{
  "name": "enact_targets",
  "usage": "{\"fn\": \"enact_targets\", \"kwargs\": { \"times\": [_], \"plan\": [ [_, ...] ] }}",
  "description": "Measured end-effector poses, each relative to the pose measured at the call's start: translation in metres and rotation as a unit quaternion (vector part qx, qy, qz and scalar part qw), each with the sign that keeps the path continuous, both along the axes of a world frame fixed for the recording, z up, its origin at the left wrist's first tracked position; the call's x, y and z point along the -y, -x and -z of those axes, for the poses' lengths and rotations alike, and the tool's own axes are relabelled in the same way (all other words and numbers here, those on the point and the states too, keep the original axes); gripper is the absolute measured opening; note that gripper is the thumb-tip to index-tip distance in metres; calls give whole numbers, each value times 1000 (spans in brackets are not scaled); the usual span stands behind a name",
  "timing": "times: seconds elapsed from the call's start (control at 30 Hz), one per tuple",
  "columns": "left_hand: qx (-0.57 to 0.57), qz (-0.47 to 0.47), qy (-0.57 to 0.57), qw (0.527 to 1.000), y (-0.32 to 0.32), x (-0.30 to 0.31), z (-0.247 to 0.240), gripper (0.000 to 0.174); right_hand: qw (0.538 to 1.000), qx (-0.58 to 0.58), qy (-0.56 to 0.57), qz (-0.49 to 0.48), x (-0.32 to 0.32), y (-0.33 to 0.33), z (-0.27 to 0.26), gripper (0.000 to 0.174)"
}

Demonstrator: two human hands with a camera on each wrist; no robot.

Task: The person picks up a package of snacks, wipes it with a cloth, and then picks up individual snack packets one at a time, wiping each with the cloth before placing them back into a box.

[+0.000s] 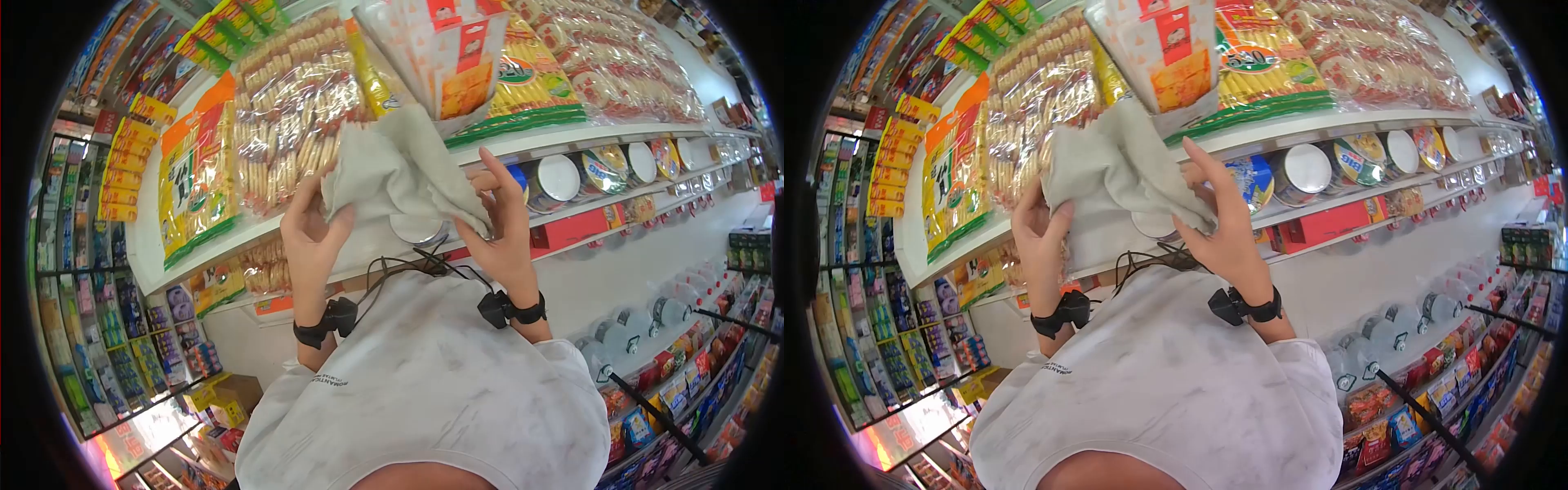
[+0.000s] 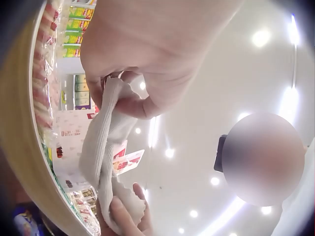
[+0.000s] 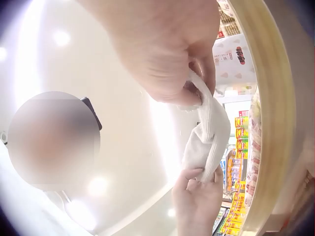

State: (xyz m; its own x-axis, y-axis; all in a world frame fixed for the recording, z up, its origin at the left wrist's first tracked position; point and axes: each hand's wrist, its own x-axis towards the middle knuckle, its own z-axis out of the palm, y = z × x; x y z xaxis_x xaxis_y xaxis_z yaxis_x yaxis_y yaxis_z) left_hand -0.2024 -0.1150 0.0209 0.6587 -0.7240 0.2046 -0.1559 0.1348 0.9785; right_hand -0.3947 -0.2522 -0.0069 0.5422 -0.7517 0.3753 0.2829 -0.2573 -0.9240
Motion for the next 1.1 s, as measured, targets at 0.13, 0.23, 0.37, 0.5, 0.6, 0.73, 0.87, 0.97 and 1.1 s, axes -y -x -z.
{"fn": "enact_targets", "kwargs": {
  "times": [0.13, 0.23, 0.37, 0.5, 0.6, 0.73, 0.87, 0.97, 1.1],
  "plan": [
    [36, 80, -50, 995, -6, 3, 16, 38, 998, -22, 62, -1, 9, 15, 4, 61],
    [47, -3, -11, 999, 7, 1, 11, 37, 991, -45, 121, 12, 17, 23, 4, 61],
    [37, -52, -52, 997, 10, -17, 13, 34, 996, -65, 5, -55, 21, 33, 4, 64],
    [-19, 54, -58, 997, 14, -18, 11, 36, 990, -127, 52, 10, 15, 25, -2, 74],
    [-3, 81, -71, 994, 11, -15, 28, 48, 993, -46, -96, -46, 9, 24, 8, 73],
    [-39, -26, -111, 993, 12, -15, 29, 45, 996, -78, -41, 13, 6, 28, 2, 58],
    [-39, -25, -92, 995, 11, -15, 13, 30, 995, -87, -50, -5, 5, 34, 10, 43],
    [-16, -7, -115, 993, 10, -25, 19, 30, 991, -93, -97, 5, 1, 36, 16, 32],
    [32, 19, -89, 995, 13, -29, 26, 31, 985, -113, -131, 6, -1, 33, 5, 26]
  ]
}}
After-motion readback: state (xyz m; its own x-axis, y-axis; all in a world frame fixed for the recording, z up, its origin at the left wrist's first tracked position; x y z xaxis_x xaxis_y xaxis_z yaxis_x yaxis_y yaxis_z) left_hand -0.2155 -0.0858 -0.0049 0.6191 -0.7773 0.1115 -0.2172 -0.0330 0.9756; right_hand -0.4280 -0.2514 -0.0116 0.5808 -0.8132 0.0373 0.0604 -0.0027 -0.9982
